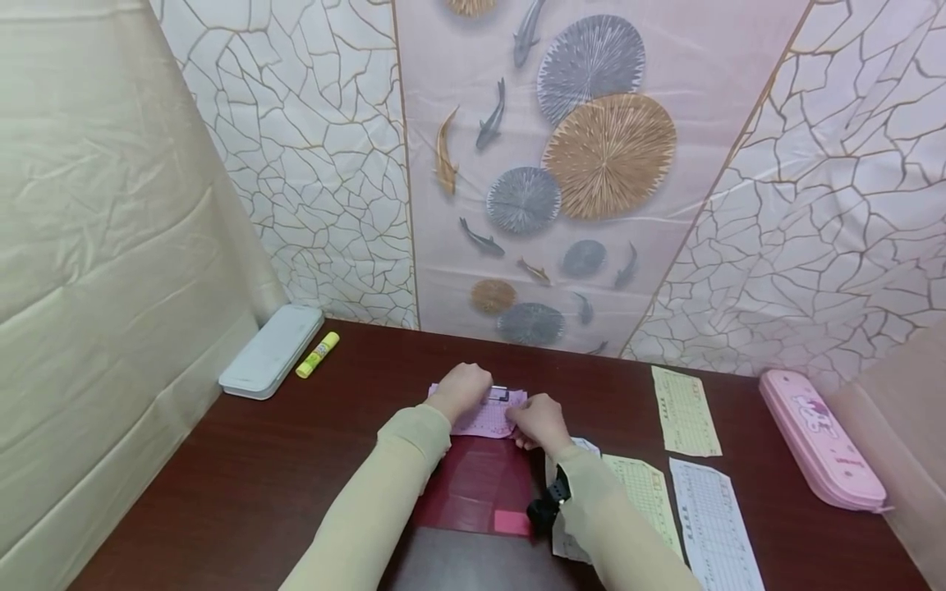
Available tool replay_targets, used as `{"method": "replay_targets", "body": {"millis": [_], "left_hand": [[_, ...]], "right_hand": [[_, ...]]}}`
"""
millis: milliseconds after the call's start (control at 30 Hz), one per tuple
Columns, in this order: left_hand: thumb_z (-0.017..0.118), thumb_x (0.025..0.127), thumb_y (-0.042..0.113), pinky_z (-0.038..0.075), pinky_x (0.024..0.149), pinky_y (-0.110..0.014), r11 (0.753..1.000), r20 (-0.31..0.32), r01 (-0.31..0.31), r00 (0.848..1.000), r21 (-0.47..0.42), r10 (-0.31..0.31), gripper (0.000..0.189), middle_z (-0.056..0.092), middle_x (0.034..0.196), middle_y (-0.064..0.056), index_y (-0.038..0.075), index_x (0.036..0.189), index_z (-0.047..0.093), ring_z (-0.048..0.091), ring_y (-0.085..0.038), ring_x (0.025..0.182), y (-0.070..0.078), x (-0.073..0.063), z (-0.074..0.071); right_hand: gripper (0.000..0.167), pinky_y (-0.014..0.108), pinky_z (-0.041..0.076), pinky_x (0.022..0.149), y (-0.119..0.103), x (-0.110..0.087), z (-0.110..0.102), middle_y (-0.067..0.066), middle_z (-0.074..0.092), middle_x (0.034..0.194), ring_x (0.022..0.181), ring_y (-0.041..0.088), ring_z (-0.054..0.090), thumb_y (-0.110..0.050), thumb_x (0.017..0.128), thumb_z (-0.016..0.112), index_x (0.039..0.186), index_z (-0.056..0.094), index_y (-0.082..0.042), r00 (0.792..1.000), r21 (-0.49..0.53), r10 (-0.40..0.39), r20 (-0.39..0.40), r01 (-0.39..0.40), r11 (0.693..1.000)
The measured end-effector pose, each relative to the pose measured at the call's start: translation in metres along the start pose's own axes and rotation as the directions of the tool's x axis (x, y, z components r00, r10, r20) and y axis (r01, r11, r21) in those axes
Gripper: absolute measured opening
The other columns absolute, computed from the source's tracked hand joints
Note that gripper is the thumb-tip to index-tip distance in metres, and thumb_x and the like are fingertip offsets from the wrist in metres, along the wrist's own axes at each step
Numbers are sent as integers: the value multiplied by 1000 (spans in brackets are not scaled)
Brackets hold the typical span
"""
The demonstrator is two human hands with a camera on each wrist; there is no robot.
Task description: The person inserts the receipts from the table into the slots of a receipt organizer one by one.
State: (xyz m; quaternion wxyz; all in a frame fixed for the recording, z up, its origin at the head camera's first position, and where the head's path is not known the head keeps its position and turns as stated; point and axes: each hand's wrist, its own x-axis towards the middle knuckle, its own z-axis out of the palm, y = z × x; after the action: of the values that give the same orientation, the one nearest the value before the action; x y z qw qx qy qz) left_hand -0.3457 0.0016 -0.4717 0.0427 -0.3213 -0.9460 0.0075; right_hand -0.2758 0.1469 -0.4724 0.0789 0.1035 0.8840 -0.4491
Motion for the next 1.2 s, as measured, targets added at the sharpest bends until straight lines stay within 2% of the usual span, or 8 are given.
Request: {"method": "replay_targets", "body": {"millis": [133,300,567,700,900,1200], "left_hand": [[67,74,8,48,62,-27,1000,-3,9,1000,-22,-9,19,68,71,3,18,59,61,57,-12,63,-1,0,1],[66,73,5,43,58,-26,998,11,26,1000,-49,-25,29,62,64,5,18,52,49,44,-11,58,0,0,0],[64,74,2,41,58,-26,998,17,35,999,-59,-34,32,59,63,5,18,52,46,42,-12,59,1,0,0],[65,75,2,41,59,-26,997,35,44,999,-71,-42,32,57,63,6,18,54,46,41,-12,60,2,0,-1],[66,74,3,42,59,-26,995,27,42,999,-87,-40,29,60,64,5,18,54,50,44,-12,60,1,-1,-3],[66,77,3,42,61,-26,993,46,53,998,-102,-48,29,60,65,5,17,56,52,45,-13,62,0,-2,-6]], "right_hand": [[19,22,41,37,0,0,-10,4,55,46,38,11,49,-13,82,62,68,65,-1,996,-75,-55,-72,50,996],[18,26,46,47,4,2,-29,6,62,62,51,13,57,-18,84,66,80,68,-1,991,-145,-74,-114,57,988],[17,34,50,64,21,3,-64,8,68,82,71,18,58,-18,85,68,86,70,-2,986,-244,-144,-79,120,962],[16,37,52,70,34,8,-79,11,69,90,77,21,60,-17,86,67,93,70,-3,978,-277,-195,-72,168,946],[20,41,53,75,53,15,-103,16,69,98,86,26,65,-16,87,66,101,69,-1,959,-355,-270,-85,224,907],[27,46,51,79,76,22,-136,24,65,109,94,34,64,-13,88,65,110,65,3,957,-424,-286,-44,241,873]]}}
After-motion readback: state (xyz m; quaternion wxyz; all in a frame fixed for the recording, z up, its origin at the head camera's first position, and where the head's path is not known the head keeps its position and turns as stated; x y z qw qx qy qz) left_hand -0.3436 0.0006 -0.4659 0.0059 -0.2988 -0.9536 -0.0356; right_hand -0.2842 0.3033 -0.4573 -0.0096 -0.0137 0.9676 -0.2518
